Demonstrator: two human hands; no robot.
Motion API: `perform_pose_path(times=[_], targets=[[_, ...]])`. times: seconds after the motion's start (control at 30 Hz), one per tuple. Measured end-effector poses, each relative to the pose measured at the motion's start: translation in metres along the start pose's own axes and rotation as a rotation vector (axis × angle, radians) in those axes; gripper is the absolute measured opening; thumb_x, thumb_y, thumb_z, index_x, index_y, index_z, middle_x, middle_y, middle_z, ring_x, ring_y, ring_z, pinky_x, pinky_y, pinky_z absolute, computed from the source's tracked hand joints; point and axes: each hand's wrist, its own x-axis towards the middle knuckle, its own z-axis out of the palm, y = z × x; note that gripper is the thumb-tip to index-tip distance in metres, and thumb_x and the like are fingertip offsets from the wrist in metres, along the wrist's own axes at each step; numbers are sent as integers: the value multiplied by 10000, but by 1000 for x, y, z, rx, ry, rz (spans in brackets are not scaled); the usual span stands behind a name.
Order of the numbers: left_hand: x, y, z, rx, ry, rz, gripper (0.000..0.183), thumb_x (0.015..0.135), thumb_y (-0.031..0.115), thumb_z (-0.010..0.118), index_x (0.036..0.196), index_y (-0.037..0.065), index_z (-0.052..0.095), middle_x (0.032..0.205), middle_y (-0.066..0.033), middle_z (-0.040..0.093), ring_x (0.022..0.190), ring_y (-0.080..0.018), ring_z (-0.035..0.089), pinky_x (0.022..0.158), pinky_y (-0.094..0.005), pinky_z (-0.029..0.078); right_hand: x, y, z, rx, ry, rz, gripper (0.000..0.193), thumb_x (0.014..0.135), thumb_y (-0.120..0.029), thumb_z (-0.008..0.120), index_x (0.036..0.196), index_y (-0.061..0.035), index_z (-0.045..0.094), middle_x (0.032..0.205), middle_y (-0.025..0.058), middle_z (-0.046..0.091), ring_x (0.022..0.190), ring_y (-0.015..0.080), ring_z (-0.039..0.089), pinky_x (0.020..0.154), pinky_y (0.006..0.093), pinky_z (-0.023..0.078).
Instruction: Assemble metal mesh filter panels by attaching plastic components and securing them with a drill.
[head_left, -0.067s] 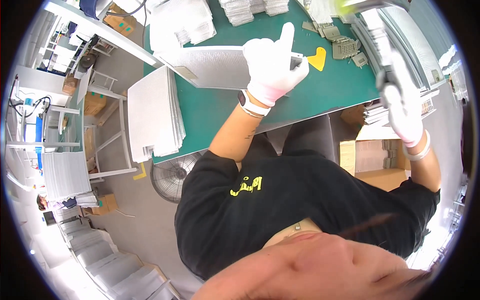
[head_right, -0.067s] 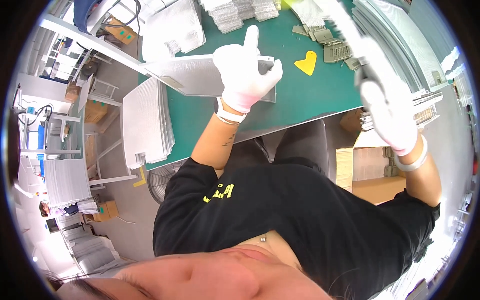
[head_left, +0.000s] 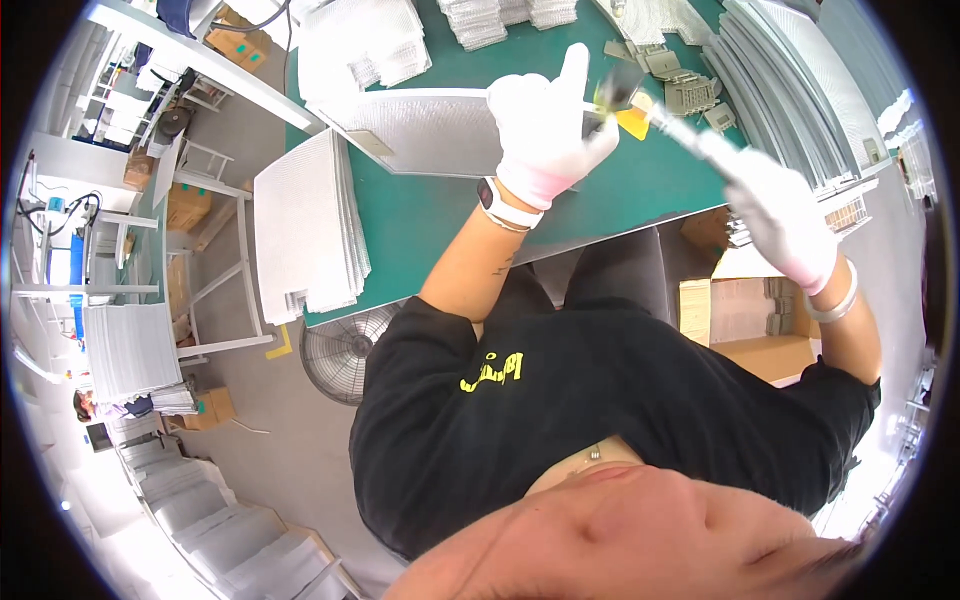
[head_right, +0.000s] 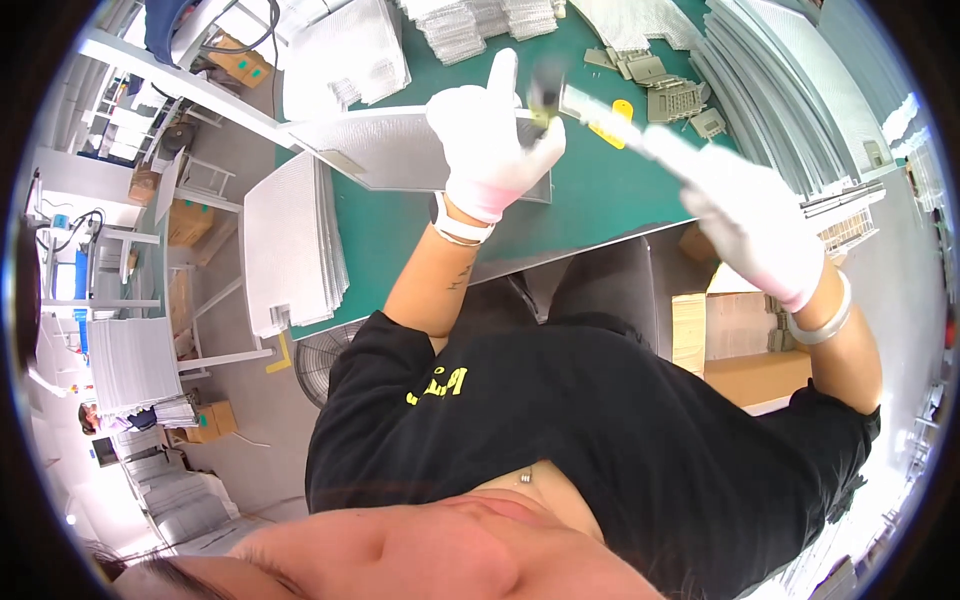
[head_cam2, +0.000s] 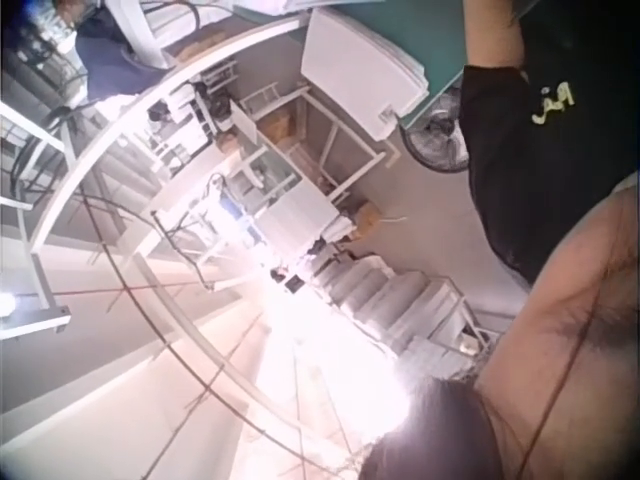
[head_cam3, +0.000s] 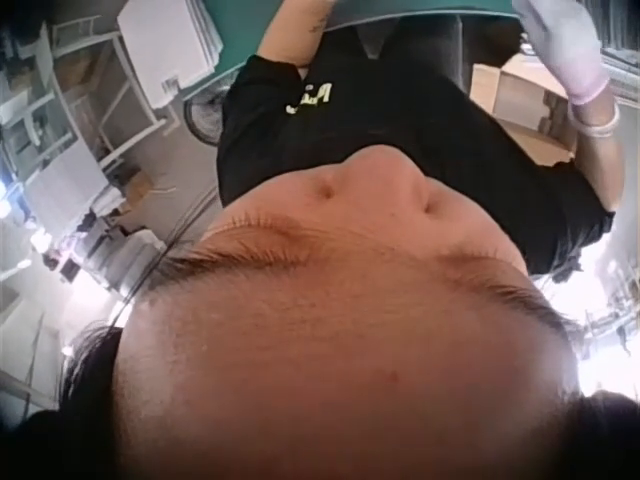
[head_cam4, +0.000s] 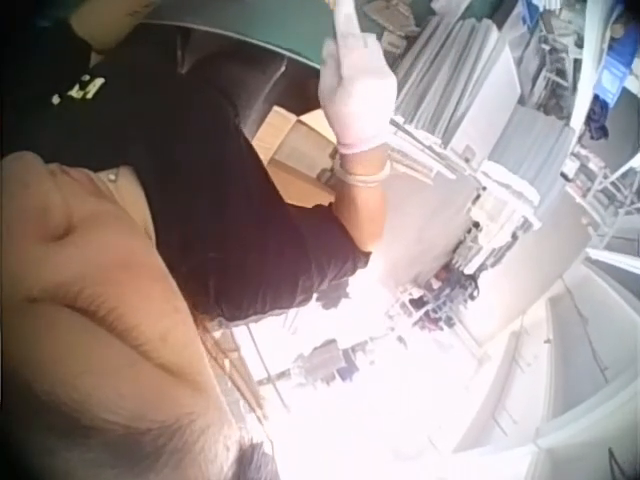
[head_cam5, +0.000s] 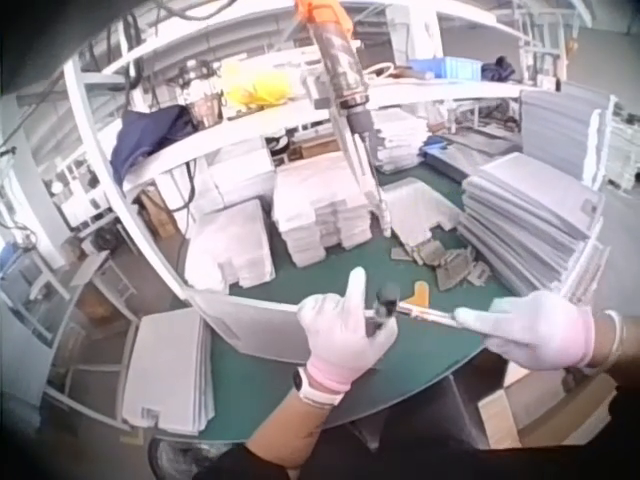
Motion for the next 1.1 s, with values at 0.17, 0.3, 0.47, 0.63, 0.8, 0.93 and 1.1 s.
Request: perform_pose_path(times=[0.17,0.3,0.47,0.63,0.8,0.93,1.1], targets=[[-2,-5,5,-48,45,35,709,660,273,767,1273,-22,567,699,16,521,669,-210,515,760,-397,364,5,-11,-1,29,286,-65,401,971,-46,541,1368,6,551,1105,146,679,843,271,652,804,371,525],[-4,-7,6,-50,42,54,698,660,284,766,1255,-27,578,700,16,528,666,-216,516,758,-400,367,6,-3,7,-10,239,-82,442,959,-50,540,1401,-27,525,1218,199,660,984,335,673,911,374,520],[-4,1,-5,-76,62,22,594,673,334,732,1186,51,636,635,-46,481,611,-238,516,700,-406,384,-13,36,75,202,-7,232,516,910,-50,565,1421,-93,514,1086,205,662,949,360,639,843,390,511],[-7,16,-23,-33,3,23,529,654,318,803,1109,96,650,980,-81,655,806,-261,595,763,-398,418,-5,67,164,28,-245,539,554,897,-79,593,1438,-115,484,1077,173,633,992,350,633,894,377,511],[-6,11,-31,-71,76,17,261,674,317,760,726,110,611,911,-73,597,671,-246,542,672,-411,411,133,105,94,-157,586,-194,449,935,-226,617,1289,37,531,974,132,656,853,249,659,775,329,541],[-4,18,-6,-28,233,73,282,649,290,770,620,155,524,739,-36,513,651,-240,495,687,-408,390,129,335,7,168,549,-312,405,935,-271,634,1152,65,574,856,111,646,709,206,642,640,289,535],[-6,3,1,17,144,36,325,644,287,771,595,175,470,625,-9,401,632,-231,458,706,-395,373,172,285,-20,865,552,-369,286,937,-237,636,1098,-5,591,837,65,647,676,161,617,585,252,501]])
